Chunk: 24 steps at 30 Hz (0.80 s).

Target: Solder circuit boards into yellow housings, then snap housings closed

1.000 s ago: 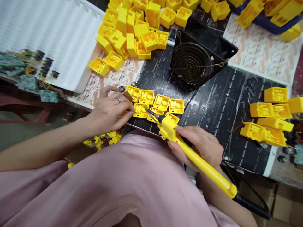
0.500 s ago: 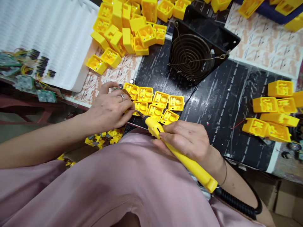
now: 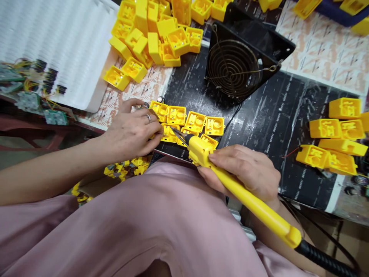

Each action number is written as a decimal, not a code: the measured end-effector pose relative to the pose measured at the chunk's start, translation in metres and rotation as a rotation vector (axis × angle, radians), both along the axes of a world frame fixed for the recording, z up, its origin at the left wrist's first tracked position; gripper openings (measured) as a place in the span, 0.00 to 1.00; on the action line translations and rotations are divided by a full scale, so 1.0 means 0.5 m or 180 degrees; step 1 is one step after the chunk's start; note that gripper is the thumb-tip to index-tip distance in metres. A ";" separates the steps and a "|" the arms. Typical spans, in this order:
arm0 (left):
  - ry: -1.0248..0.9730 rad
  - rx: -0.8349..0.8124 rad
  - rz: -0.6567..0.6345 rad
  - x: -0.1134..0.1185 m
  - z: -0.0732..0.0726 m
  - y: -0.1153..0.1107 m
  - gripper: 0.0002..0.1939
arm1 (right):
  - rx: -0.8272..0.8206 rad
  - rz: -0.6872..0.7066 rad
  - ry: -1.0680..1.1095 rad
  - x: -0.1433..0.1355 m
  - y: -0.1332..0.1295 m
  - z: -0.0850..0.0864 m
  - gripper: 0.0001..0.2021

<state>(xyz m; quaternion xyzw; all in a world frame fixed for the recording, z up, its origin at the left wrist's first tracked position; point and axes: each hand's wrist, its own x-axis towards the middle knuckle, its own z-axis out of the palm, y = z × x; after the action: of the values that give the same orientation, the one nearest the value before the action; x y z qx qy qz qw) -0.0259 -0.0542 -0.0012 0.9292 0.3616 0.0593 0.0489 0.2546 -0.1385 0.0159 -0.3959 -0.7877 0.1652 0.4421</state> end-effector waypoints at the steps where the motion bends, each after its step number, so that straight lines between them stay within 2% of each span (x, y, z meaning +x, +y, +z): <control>1: 0.0045 0.0037 -0.0013 0.001 0.000 -0.001 0.15 | 0.0059 -0.0043 -0.0074 -0.002 0.000 0.000 0.15; 5: 0.0225 0.0240 -0.0064 0.002 0.005 -0.006 0.16 | 0.0105 -0.0513 -0.0343 0.002 -0.006 -0.013 0.25; 10: -0.0071 0.0303 -0.0064 -0.011 0.022 -0.009 0.14 | 0.0062 -0.0650 -0.0242 0.007 -0.020 -0.028 0.30; 13: -0.0190 0.0360 0.0066 -0.018 0.019 -0.007 0.13 | -0.0107 -0.0838 -0.0106 0.001 -0.026 -0.025 0.27; 18: -0.0214 0.0454 0.0097 -0.010 -0.002 -0.002 0.14 | 0.0101 -0.0321 0.0081 -0.016 -0.019 -0.032 0.22; 21: -0.0289 0.0392 0.0250 0.001 -0.006 -0.001 0.14 | 0.0072 -0.0249 0.0282 -0.023 -0.016 -0.040 0.15; 24: -0.0205 0.0347 0.0226 0.007 -0.005 0.001 0.14 | 0.0005 -0.0227 0.0245 -0.030 -0.013 -0.044 0.12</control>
<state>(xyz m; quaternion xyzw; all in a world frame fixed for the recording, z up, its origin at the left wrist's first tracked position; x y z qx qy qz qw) -0.0222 -0.0536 -0.0035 0.9147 0.3888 0.1104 0.0077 0.2399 -0.1450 -0.0060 -0.4167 -0.7556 0.1639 0.4780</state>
